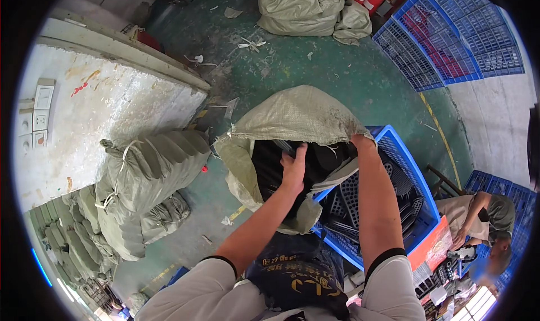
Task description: The person unloads shoe soles from sacks into a plastic crate, applies adhesive to the soles using a handheld scraper, and arranges them onto a work table.
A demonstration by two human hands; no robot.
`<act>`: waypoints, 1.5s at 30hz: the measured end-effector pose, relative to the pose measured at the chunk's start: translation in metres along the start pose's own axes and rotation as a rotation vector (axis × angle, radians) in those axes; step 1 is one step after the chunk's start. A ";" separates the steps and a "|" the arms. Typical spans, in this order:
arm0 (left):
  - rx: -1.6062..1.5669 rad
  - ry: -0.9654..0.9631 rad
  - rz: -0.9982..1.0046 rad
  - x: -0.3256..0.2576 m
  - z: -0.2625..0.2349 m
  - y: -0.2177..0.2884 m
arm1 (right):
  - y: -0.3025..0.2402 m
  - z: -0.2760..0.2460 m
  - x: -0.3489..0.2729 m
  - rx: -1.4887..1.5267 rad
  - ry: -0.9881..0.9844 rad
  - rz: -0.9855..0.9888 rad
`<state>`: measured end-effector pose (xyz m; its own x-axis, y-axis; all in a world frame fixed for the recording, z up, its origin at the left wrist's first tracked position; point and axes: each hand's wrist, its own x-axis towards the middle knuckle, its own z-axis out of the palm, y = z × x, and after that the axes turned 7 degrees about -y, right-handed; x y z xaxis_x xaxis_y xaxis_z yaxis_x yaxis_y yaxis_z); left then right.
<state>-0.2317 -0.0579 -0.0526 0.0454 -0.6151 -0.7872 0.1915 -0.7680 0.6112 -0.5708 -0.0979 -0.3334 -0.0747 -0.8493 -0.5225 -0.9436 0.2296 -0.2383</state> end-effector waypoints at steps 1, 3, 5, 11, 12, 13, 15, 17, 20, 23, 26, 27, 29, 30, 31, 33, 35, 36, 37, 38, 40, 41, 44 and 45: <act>-0.242 -0.066 0.024 -0.005 -0.011 0.012 | -0.020 0.015 0.008 -0.006 -0.046 -0.071; -0.650 -0.293 0.049 0.004 -0.030 0.017 | -0.032 0.021 0.010 -0.037 -0.107 -0.161; -0.766 -0.501 -0.003 -0.010 -0.034 0.042 | -0.014 0.005 -0.001 -0.088 -0.141 -0.196; -0.526 -0.405 -0.154 0.013 -0.095 0.035 | -0.219 -0.151 -0.099 0.173 -0.294 -0.158; -0.496 -0.347 -0.155 0.016 -0.085 0.036 | -0.248 -0.198 -0.126 0.213 -0.300 -0.125; -0.460 -0.317 -0.165 0.019 -0.063 0.033 | -0.233 -0.207 -0.134 0.216 -0.272 -0.086; -0.456 -0.349 -0.118 0.031 -0.051 0.015 | -0.220 -0.195 -0.135 0.416 -0.167 -0.140; -0.437 -0.309 -0.157 0.030 -0.039 0.006 | -0.207 -0.175 -0.127 0.470 -0.140 -0.127; -0.448 -0.423 -0.145 0.002 -0.076 0.029 | -0.240 -0.201 -0.169 0.425 -0.245 -0.151; -0.333 -0.495 -0.183 -0.041 -0.078 0.058 | -0.211 -0.137 -0.192 0.820 -0.212 -0.206; -0.201 -0.541 -0.155 -0.019 -0.086 0.054 | -0.209 -0.108 -0.186 1.280 -0.163 -0.077; -0.184 -0.550 -0.152 -0.010 -0.090 0.047 | -0.213 -0.107 -0.174 1.305 -0.250 0.042; -0.290 -0.500 -0.182 -0.014 -0.093 0.050 | -0.233 -0.140 -0.190 1.359 -0.289 0.027; -0.270 -0.509 -0.185 -0.019 -0.092 0.053 | -0.236 -0.156 -0.201 1.398 -0.318 0.022; -0.257 -0.530 -0.203 -0.026 -0.082 0.053 | -0.225 -0.128 -0.199 1.411 -0.312 0.127; -0.225 -0.535 -0.203 -0.047 -0.076 0.072 | -0.234 -0.143 -0.218 1.659 -0.687 0.090; -0.100 -0.456 -0.184 -0.101 -0.074 0.094 | -0.258 -0.196 -0.266 1.538 -0.608 0.071; -0.077 -0.448 -0.211 -0.114 -0.087 0.095 | -0.265 -0.212 -0.290 1.462 -0.676 0.223; -0.050 -0.451 -0.248 -0.128 -0.098 0.092 | -0.262 -0.194 -0.302 1.316 -0.552 0.166; -0.004 -0.460 -0.251 -0.146 -0.103 0.090 | -0.269 -0.176 -0.318 1.266 -0.458 0.129; 0.079 -0.437 -0.245 -0.195 -0.111 0.087 | -0.272 -0.179 -0.359 1.341 -0.447 -0.065; 0.123 -0.422 -0.252 -0.216 -0.111 0.079 | -0.267 -0.182 -0.378 1.345 -0.433 -0.107; 0.232 -0.541 -0.187 -0.253 -0.114 0.048 | -0.234 -0.239 -0.437 1.459 -0.398 -0.237; 0.262 -0.583 -0.206 -0.260 -0.107 0.038 | -0.219 -0.237 -0.450 1.478 -0.351 -0.202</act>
<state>-0.1315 0.0917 0.1663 -0.5181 -0.3902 -0.7611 -0.1081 -0.8529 0.5108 -0.4064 0.1216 0.1480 0.2897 -0.8205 -0.4929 0.2420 0.5610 -0.7917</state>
